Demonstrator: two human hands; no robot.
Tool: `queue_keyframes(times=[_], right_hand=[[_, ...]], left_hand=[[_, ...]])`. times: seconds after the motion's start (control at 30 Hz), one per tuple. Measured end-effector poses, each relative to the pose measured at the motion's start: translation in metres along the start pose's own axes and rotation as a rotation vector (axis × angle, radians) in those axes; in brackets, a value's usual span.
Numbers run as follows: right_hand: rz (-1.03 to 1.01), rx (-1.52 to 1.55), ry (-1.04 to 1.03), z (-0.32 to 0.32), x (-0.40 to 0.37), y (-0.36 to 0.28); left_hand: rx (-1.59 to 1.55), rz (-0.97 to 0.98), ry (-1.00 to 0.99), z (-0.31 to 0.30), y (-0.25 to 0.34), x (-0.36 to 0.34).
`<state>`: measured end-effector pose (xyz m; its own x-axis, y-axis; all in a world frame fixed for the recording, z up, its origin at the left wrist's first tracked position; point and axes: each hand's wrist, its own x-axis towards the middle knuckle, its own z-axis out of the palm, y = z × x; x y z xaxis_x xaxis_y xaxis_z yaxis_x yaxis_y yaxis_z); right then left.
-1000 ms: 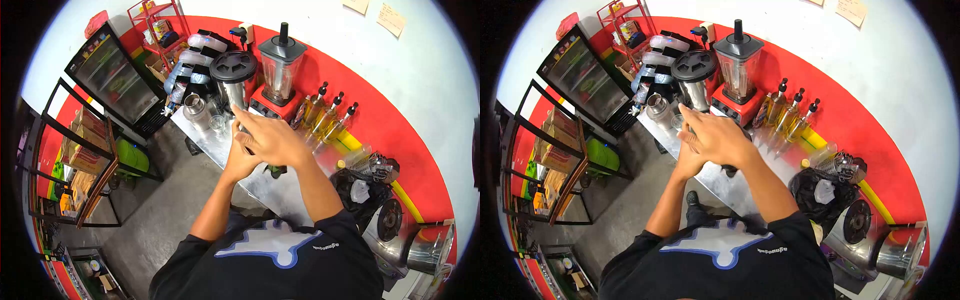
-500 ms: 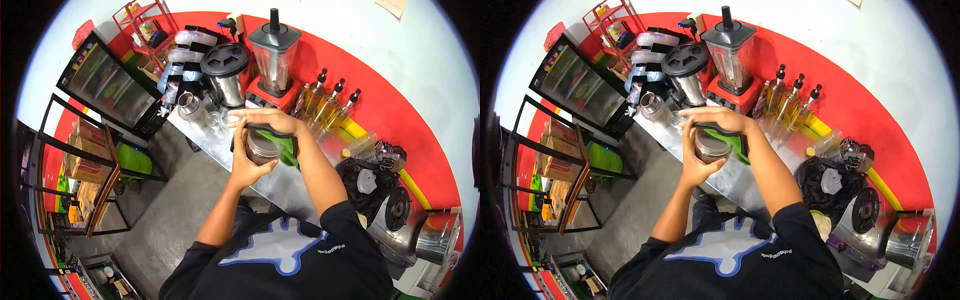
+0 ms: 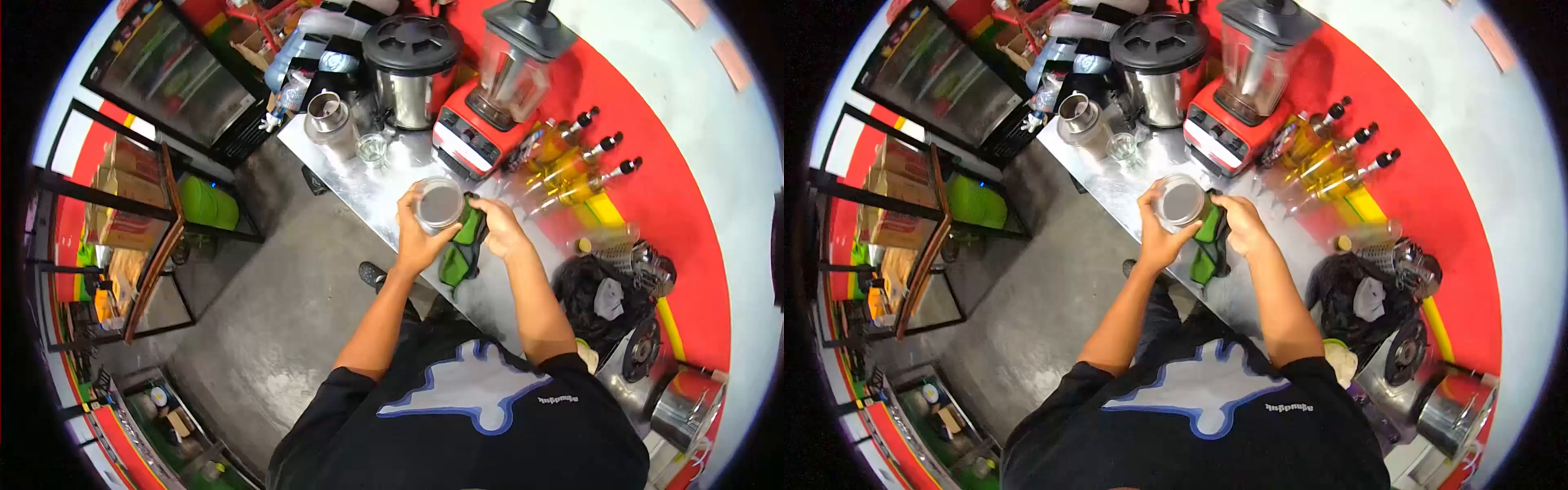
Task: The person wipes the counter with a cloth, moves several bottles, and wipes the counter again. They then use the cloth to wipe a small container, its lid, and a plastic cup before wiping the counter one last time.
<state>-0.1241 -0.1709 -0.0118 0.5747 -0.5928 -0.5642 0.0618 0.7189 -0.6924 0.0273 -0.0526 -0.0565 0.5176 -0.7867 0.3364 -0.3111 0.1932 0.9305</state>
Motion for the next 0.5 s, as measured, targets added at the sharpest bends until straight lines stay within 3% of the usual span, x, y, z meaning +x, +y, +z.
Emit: queue_keyframes(times=[0.1, 0.2, 0.37, 0.5], right_hand=[[0.026, -0.009, 0.006, -0.011, 0.009, 0.022], [0.023, 0.065, 0.026, -0.015, 0.017, 0.039], [0.03, 0.171, -0.046, -0.014, 0.019, 0.036], [0.027, 0.153, -0.036, -0.029, 0.037, 0.039]], left_hand=[[-0.154, -0.143, 0.109, -0.019, -0.017, -0.006], [0.201, -0.22, 0.229, -0.035, -0.046, -0.011], [0.29, -0.121, 0.251, -0.052, -0.083, -0.014], [0.339, -0.108, 0.145, -0.052, -0.098, -0.019]])
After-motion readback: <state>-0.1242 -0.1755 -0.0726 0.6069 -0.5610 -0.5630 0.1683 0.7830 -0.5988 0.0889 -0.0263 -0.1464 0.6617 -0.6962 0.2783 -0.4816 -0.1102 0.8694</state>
